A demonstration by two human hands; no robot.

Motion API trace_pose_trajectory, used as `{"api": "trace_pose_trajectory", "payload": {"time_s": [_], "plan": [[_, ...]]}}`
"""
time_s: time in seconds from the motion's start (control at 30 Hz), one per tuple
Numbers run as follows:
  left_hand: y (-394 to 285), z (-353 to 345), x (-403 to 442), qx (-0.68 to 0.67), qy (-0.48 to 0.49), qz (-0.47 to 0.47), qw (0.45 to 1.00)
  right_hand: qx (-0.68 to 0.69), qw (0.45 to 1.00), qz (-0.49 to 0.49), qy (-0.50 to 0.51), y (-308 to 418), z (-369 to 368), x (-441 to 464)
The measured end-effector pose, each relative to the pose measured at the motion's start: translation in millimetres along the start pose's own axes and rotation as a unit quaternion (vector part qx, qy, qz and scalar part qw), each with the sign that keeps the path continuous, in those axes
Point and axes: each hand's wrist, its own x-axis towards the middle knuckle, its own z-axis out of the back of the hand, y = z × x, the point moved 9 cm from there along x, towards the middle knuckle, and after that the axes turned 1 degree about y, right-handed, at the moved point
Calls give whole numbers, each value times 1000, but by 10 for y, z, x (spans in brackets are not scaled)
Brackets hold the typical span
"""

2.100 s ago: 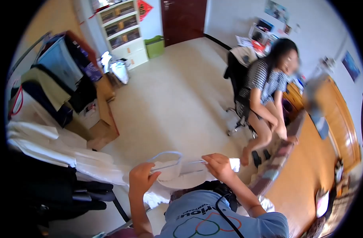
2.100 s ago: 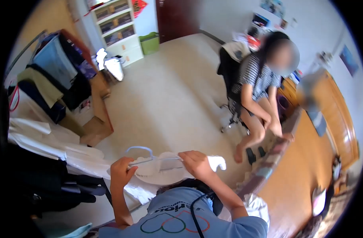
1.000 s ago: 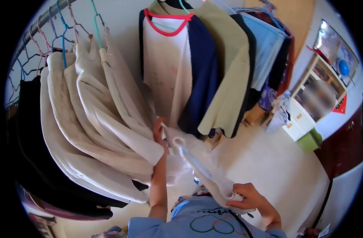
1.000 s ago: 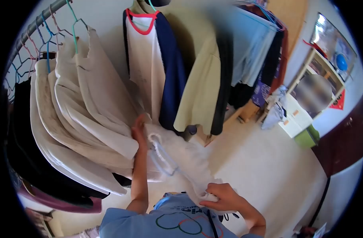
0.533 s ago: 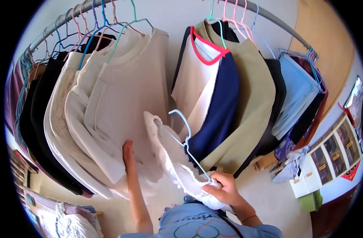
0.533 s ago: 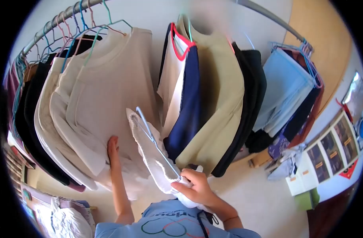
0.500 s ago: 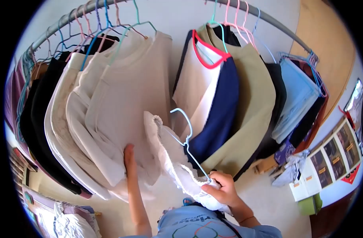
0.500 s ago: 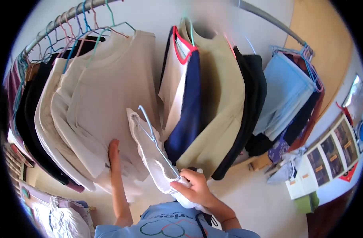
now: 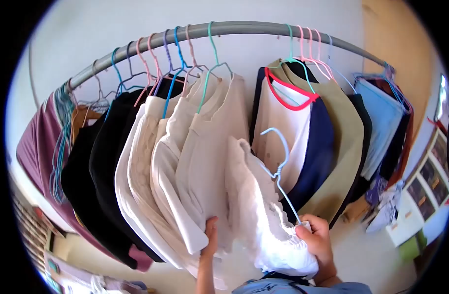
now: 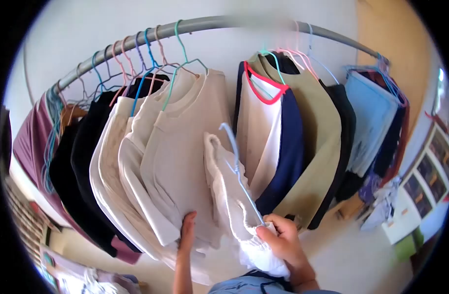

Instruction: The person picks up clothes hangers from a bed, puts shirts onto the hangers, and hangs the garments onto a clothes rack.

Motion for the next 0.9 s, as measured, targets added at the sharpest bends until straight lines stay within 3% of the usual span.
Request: {"api": "trace_pose_trajectory", "payload": {"time_s": [0.13, 0.23, 0.33, 0.4, 0.5, 0.63, 0.77, 0.8, 0.87, 0.9], "plan": [[-14, -99, 15, 6, 18, 46, 999, 35, 998, -61, 3, 58, -112, -121], [71, -351, -26, -23, 51, 57, 997, -63, 998, 27, 5, 197, -106, -109], [-451, -851, -289, 110, 138, -93, 980, -80, 996, 38, -29, 357, -160, -56], [-1039, -1237, -403, 6, 268, -196, 943, -94, 992, 70, -42, 462, -185, 49], [-1180, -1497, -265, -12, 284, -225, 932, -151, 976, 149, -42, 773, -301, 289], [-1321, -1342, -138, -72, 252, -242, 934, -153, 965, 209, -34, 1277, -450, 862], [-1107, -938, -174, 75, 206, -214, 952, -193, 943, 265, -48, 1630, -570, 1522], [-811, -747, -88, -122, 173, -76, 974, -233, 930, 277, -62, 1686, -569, 1646], [-511, -475, -120, -311, 113, 63, 942, -251, 923, 284, -65, 1783, -584, 1799], [-899, -253, -157, -109, 86, -53, 989, -229, 931, 279, -55, 1815, -626, 1842]]}}
